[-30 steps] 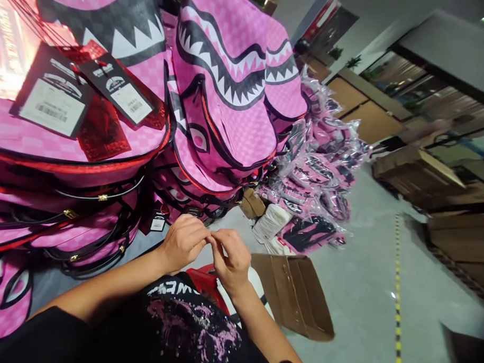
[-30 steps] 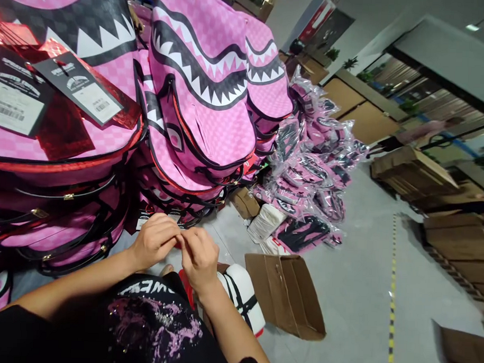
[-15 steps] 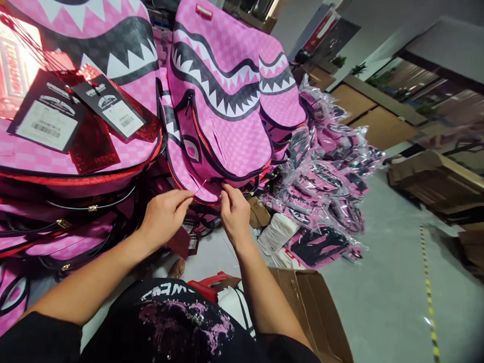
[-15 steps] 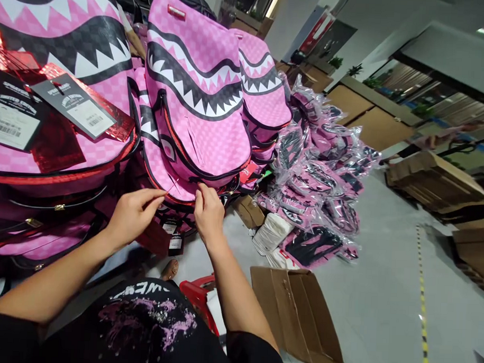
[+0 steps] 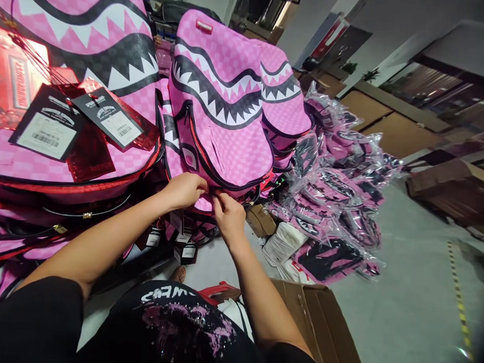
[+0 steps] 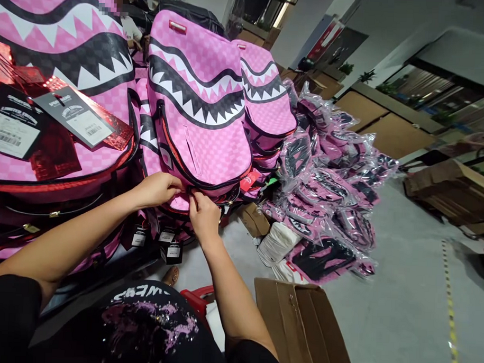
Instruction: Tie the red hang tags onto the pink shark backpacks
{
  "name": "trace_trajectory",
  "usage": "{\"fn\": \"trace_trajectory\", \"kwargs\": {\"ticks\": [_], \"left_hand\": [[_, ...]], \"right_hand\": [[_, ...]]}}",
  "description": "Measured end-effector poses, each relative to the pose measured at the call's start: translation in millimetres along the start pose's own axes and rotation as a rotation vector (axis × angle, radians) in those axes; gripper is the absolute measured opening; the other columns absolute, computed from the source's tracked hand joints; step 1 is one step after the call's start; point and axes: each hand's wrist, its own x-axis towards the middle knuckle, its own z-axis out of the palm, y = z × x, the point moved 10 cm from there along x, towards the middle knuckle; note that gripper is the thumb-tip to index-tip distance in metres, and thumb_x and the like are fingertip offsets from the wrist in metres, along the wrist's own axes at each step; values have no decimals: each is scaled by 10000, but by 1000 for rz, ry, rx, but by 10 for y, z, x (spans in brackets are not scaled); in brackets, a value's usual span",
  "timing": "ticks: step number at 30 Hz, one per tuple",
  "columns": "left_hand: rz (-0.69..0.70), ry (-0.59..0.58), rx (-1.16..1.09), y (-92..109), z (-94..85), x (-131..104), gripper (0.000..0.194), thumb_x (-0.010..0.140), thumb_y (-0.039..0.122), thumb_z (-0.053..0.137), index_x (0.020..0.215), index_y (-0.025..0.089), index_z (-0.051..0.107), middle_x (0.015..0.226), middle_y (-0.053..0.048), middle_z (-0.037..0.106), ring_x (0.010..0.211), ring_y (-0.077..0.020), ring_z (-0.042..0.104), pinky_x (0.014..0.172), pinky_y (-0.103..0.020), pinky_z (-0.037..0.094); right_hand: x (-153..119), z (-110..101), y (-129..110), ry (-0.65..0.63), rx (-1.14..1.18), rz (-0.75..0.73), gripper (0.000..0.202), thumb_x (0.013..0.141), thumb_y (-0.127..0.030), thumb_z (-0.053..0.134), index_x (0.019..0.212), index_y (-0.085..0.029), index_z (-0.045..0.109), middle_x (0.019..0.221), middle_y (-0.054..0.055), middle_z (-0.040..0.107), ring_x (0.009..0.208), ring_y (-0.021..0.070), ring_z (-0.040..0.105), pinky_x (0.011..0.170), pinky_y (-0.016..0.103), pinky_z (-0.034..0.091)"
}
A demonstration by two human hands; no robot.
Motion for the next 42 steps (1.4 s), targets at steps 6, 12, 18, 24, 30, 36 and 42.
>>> {"fn": "trace_trajectory", "kwargs": {"ticks": [6, 12, 18, 24, 30, 36, 42], "left_hand": [[64, -310, -375, 34, 136, -58, 269, 891, 257, 481, 1050, 152, 671, 860, -43, 725, 757, -155, 668, 689, -241, 486], [217, -188, -552, -46, 13, -469, 347, 795, 266, 647, 1132, 196, 604, 967, -14, 681, 875, -148, 633, 770, -242, 492], [257, 325, -544, -179, -43, -626, 122, 875, 217, 573, 921, 179, 679, 874, -27, 696, 811, -128, 643, 770, -251, 494], [451, 504, -6, 217, -17, -725, 197, 914, 245, 539, 976, 297, 719, 1039, -41, 713, 1015, -207, 585, 975, -430, 350], [521, 480, -42, 415, 79, -644, 183, 926, 255, 534, 1003, 284, 697, 1006, -1, 743, 957, -191, 573, 914, -403, 296], [219, 469, -131, 223, 36, -478, 164, 931, 255, 543, 905, 209, 698, 821, -5, 705, 796, -149, 586, 884, -379, 310], [145, 430, -176, 193, 90, -447, 151, 919, 237, 559, 919, 235, 711, 841, 11, 712, 825, -153, 584, 882, -384, 303]], "right_hand": [[-86, -276, -71, -42, -423, 71, 215, 944, -261, 499, 902, -192, 698, 845, 58, 651, 692, 140, 556, 554, 272, 232], [-65, -248, 77, -205, 141, 196, 171, 858, -279, 560, 772, -177, 667, 745, 25, 610, 644, 117, 507, 549, 241, 279], [-192, 273, 261, -544, 1122, 618, 381, 603, -446, 801, 813, -155, 672, 670, -24, 578, 461, 53, 410, 412, 190, 206], [-256, 294, 97, -608, 1301, 713, 353, 594, -365, 850, 751, -164, 606, 583, -71, 481, 453, 23, 335, 395, 146, 138], [-185, 316, 145, -405, 1325, 666, 413, 557, -389, 871, 794, -165, 618, 604, -43, 560, 512, 53, 458, 439, 151, 252], [-144, 301, 215, -209, 1298, 646, 438, 541, -448, 857, 763, -168, 604, 575, -54, 519, 489, 50, 391, 428, 167, 231], [-106, 198, 248, 64, 1120, 482, 313, 706, -446, 746, 767, -169, 613, 615, -44, 512, 515, 65, 375, 460, 207, 274]]}}
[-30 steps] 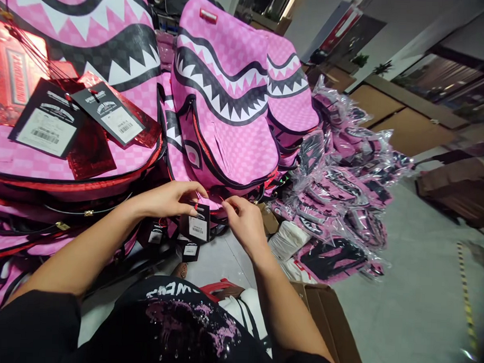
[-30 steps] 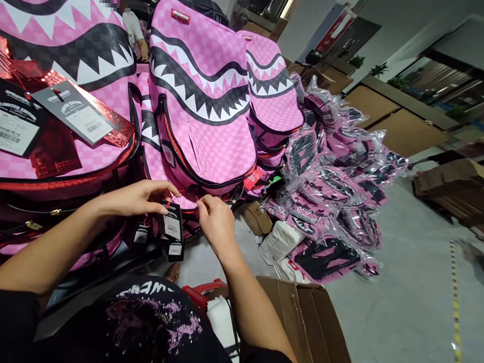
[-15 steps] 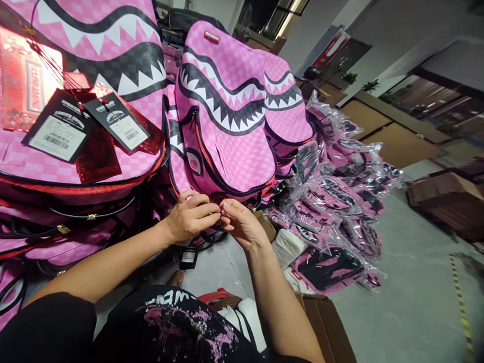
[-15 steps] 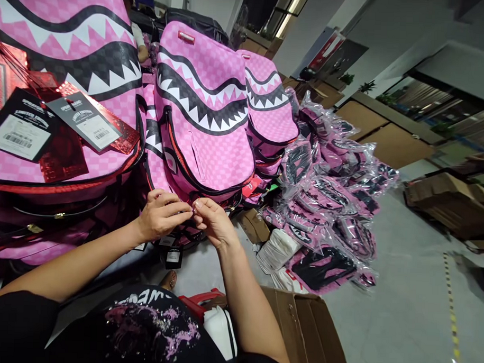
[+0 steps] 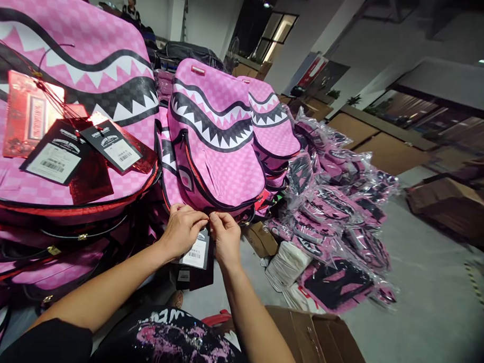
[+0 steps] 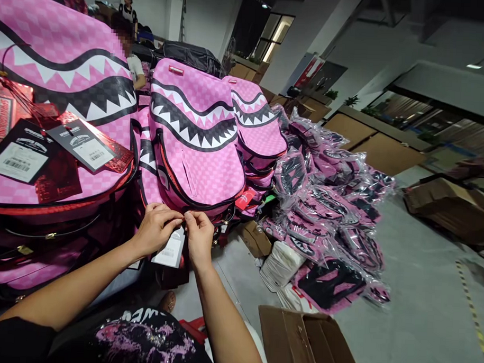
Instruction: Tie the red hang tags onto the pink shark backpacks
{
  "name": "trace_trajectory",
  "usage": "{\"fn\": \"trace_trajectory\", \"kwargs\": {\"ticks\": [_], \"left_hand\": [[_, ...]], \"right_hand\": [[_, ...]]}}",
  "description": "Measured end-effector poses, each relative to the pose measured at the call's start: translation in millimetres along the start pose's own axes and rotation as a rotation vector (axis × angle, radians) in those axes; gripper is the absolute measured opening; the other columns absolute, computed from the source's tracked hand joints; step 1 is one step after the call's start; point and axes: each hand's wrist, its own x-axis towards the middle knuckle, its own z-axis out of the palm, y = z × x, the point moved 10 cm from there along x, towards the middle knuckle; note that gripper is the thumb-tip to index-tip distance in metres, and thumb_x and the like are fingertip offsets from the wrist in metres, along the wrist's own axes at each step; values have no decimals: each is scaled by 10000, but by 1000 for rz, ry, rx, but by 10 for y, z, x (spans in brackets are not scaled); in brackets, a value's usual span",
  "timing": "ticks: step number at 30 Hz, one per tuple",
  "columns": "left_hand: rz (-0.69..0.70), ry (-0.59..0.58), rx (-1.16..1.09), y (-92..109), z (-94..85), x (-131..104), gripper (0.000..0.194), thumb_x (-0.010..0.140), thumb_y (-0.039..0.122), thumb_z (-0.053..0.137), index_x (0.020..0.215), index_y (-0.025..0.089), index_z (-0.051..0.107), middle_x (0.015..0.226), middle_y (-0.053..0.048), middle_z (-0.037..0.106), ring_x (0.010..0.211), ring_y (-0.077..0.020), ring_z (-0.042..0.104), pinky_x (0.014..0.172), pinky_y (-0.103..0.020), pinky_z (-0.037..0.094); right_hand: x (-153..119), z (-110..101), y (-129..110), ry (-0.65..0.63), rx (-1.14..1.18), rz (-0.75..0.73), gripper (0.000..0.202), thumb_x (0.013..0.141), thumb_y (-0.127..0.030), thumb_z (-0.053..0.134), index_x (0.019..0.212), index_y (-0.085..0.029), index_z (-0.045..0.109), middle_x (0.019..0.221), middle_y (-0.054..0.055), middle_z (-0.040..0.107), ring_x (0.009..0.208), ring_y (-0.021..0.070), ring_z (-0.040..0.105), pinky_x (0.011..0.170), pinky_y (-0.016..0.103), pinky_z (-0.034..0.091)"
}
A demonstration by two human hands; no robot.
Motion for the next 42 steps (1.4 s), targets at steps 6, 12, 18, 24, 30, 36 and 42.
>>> {"fn": "trace_trajectory", "kwargs": {"ticks": [6, 12, 18, 24, 30, 36, 42], "left_hand": [[-28, -24, -19, -39, 56, 14, 159, 915, 233, 550, 906, 233, 709, 855, 7, 718, 825, -157, 585, 900, -394, 309], [-106, -64, -63, -111, 77, 51, 92, 882, 241, 589, 826, 203, 652, 804, 20, 691, 808, -152, 581, 922, -388, 318], [-76, -116, -3, -105, 95, 89, 72, 861, 250, 586, 852, 217, 649, 819, 9, 692, 814, -167, 591, 920, -397, 339], [-107, -69, 128, -147, 69, 113, 125, 815, 268, 599, 706, 210, 619, 731, -7, 674, 785, -197, 587, 864, -411, 380], [-42, -167, 8, -98, 150, 76, 166, 884, 276, 528, 925, 258, 688, 949, -5, 725, 928, -202, 624, 1112, -531, 216], [-131, -52, 59, -120, 82, 71, 71, 833, 233, 570, 786, 211, 618, 811, 0, 697, 849, -197, 622, 1080, -508, 295], [-175, -41, -20, -123, 95, 21, 102, 837, 187, 571, 816, 221, 665, 860, -8, 725, 914, -183, 643, 1143, -481, 240]], "right_hand": [[14, -35, 41, 13, -99, -59, 274, 770, -441, 682, 781, -177, 609, 660, -33, 543, 579, 94, 452, 549, 232, 379], [-22, 26, -93, -10, -152, -125, 208, 781, -376, 656, 766, -174, 613, 745, -4, 602, 675, 120, 531, 649, 255, 445], [-52, 40, -163, -7, -244, -217, 163, 819, -333, 602, 764, -180, 607, 773, 8, 607, 743, 140, 562, 707, 267, 461], [-76, 59, -287, 18, -384, -334, 117, 833, -261, 582, 740, -197, 612, 756, -1, 601, 729, 137, 557, 682, 260, 433], [-94, 30, -341, 43, -339, -333, 114, 824, -224, 597, 715, -197, 614, 745, -11, 601, 715, 131, 557, 672, 250, 422], [-133, 59, -350, 2, -331, -367, 104, 837, -233, 594, 746, -200, 631, 786, -4, 591, 780, 143, 560, 728, 263, 428], [-96, 20, -272, 19, -377, -361, 222, 809, -407, 634, 746, -194, 649, 783, 32, 601, 761, 187, 559, 731, 322, 443]]}}
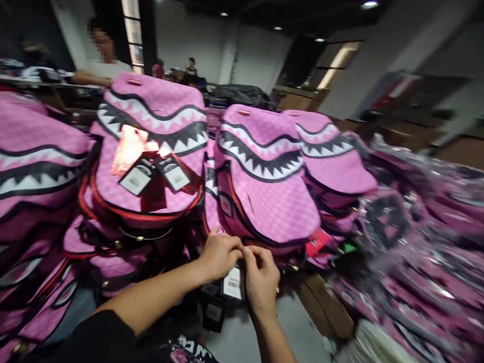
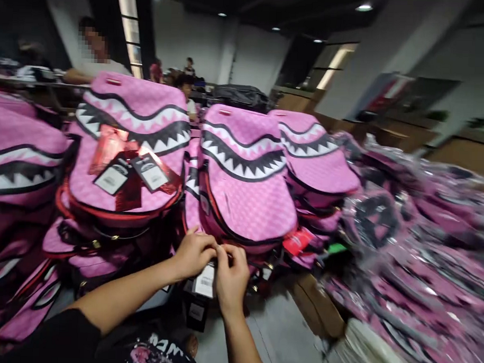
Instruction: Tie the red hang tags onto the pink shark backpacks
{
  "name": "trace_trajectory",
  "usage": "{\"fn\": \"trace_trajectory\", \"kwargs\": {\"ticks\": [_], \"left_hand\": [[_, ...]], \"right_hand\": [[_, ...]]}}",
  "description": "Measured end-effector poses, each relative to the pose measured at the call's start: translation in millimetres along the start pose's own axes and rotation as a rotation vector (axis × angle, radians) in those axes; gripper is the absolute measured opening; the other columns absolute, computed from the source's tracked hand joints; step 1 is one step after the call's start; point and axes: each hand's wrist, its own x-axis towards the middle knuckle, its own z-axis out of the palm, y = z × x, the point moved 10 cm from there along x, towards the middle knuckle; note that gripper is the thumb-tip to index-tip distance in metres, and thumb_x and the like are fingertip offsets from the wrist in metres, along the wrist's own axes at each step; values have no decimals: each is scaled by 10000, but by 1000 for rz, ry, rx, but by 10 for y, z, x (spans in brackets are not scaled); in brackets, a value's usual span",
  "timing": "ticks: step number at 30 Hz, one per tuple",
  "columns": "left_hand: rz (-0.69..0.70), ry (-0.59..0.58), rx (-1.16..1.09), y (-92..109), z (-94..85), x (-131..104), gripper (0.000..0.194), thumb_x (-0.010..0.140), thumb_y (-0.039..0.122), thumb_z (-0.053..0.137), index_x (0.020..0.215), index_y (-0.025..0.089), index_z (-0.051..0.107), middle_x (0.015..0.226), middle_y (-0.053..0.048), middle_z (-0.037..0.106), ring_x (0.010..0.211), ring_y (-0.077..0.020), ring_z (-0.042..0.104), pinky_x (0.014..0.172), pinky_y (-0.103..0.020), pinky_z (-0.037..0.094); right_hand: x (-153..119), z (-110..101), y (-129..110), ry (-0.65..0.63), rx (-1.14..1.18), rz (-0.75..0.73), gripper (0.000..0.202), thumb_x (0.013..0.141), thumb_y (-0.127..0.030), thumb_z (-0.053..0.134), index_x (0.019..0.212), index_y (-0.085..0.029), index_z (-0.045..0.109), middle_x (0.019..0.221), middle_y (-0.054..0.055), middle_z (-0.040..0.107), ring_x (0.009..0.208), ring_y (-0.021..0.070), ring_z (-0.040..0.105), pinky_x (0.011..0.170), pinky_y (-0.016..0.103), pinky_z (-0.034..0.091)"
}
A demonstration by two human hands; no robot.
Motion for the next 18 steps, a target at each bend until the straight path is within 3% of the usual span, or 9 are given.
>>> {"fn": "trace_trajectory", "kwargs": {"ticks": [2, 6, 10, 14, 18], "left_hand": [[-49, 54, 27, -44, -62, -13, 31, 805, 220, 629, 819, 204, 652, 827, -14, 712, 899, -188, 641, 1142, -474, 257], [-3, -40, 7, 29, 8, -65, 125, 873, 234, 561, 946, 225, 662, 940, 2, 725, 972, -175, 640, 1145, -489, 254], [-45, 47, 56, 1, -87, -75, 84, 845, 254, 607, 878, 198, 659, 880, -2, 723, 937, -169, 644, 1134, -448, 274], [-14, -33, 41, 45, -5, -68, 134, 877, 241, 567, 956, 226, 674, 940, -3, 733, 976, -177, 646, 1135, -489, 255], [-40, 89, 114, 55, -120, -85, 108, 859, 278, 607, 896, 204, 676, 895, -12, 729, 981, -182, 639, 1129, -452, 263]], "right_hand": [[20, 6, 68, -9, 3, 33, 264, 785, -450, 651, 762, -187, 651, 793, 40, 616, 766, 195, 568, 748, 339, 449], [12, 13, 176, -38, 2, 99, 367, 735, -519, 683, 804, -158, 665, 815, 47, 649, 790, 197, 587, 785, 347, 456], [-1, -10, 216, -23, 2, 129, 416, 716, -544, 693, 853, -152, 671, 840, 49, 670, 818, 200, 602, 794, 334, 463], [-7, -3, 251, -31, 31, 180, 442, 686, -563, 710, 851, -155, 666, 850, 43, 670, 813, 195, 607, 797, 331, 474], [-9, 1, 273, -38, 52, 227, 481, 665, -589, 710, 866, -155, 662, 870, 49, 678, 819, 199, 611, 788, 330, 484]]}}
